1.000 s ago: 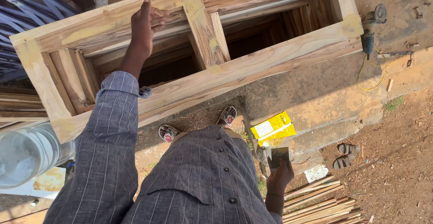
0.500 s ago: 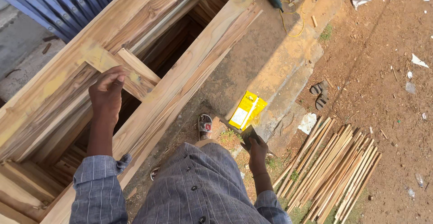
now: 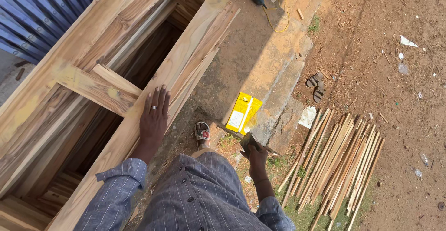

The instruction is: The person sands the surfaces and edges of a wooden window frame by hand using a piece of sandpaper.

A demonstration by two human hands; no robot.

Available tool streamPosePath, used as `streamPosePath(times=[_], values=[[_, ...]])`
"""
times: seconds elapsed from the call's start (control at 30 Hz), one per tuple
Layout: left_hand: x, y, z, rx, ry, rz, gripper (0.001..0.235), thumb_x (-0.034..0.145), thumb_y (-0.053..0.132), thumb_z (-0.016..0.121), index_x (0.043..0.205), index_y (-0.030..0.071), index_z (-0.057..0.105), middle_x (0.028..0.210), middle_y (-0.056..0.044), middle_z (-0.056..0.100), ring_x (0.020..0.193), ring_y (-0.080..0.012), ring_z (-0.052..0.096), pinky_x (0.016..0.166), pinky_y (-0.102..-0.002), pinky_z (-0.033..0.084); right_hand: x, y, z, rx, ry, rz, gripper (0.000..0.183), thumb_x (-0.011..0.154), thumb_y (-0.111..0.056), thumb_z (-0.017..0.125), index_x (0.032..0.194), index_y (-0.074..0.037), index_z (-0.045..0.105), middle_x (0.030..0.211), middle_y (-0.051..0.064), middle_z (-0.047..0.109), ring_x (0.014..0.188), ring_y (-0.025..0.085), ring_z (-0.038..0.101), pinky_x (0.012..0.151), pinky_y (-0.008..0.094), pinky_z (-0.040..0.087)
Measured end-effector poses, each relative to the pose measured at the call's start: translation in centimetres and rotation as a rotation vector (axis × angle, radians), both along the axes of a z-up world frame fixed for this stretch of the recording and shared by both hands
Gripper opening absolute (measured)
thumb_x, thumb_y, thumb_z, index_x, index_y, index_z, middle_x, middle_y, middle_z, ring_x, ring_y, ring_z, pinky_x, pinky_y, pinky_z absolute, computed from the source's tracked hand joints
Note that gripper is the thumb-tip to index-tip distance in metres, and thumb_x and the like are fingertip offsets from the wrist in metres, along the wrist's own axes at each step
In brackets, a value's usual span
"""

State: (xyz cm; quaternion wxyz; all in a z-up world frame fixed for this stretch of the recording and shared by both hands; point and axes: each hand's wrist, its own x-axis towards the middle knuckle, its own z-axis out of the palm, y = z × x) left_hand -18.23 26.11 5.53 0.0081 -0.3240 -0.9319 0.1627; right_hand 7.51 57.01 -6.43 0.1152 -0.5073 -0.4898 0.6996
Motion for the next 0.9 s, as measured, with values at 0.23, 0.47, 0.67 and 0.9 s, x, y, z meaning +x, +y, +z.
streamPosePath(times=[0.23, 0.47, 0.67, 0.9], values=[[2.7, -2.7, 0.2, -0.284, 0.243, -0.122, 0.069, 0.101, 0.029, 0.037, 0.164, 0.007, 0.025, 0.173, -0.006, 0.007, 0.158, -0.0221, 0.009, 0.127, -0.044, 0.005, -1.0, 0.7, -0.4, 0.031, -0.049, 0.069, 0.031, 0.096, -0.004, 0.057, 0.123, 0.007, 0.067, 0.108, 0.014, 0.072, 0.091, 0.026, 0.074, 0.078, 0.043, 0.068], [4.1, -4.7, 1.5, -0.18, 0.072, -0.011, 0.065, 0.097, 0.018, 0.046, 0.161, 0.02, 0.032, 0.173, 0.001, 0.01, 0.158, -0.0209, 0.011, 0.128, -0.044, 0.007, -1.9, 1.9, 0.6, 0.067, 0.0, 0.169, 0.03, 0.095, -0.006, 0.06, 0.12, 0.007, 0.069, 0.107, 0.015, 0.072, 0.092, 0.025, 0.073, 0.079, 0.041, 0.067], [8.2, -9.0, 2.1, -0.062, 0.08, 0.085, 0.074, 0.092, 0.005, 0.055, 0.16, 0.026, 0.036, 0.172, 0.0, 0.016, 0.157, -0.0236, 0.013, 0.129, -0.046, 0.01, -3.0, 1.2, 1.3, 0.021, -0.005, 0.235, 0.031, 0.093, -0.007, 0.059, 0.121, 0.004, 0.068, 0.106, 0.013, 0.072, 0.089, 0.025, 0.073, 0.076, 0.042, 0.065], [13.2, -11.6, 1.5, 0.098, 0.004, 0.348, 0.082, 0.09, 0.005, 0.063, 0.16, 0.037, 0.036, 0.172, -0.004, 0.013, 0.158, -0.0306, 0.012, 0.129, -0.053, 0.012, -4.4, 0.3, 0.4, 0.035, -0.004, 0.368, 0.029, 0.093, -0.004, 0.059, 0.118, 0.007, 0.069, 0.103, 0.015, 0.072, 0.087, 0.026, 0.072, 0.078, 0.042, 0.065]])
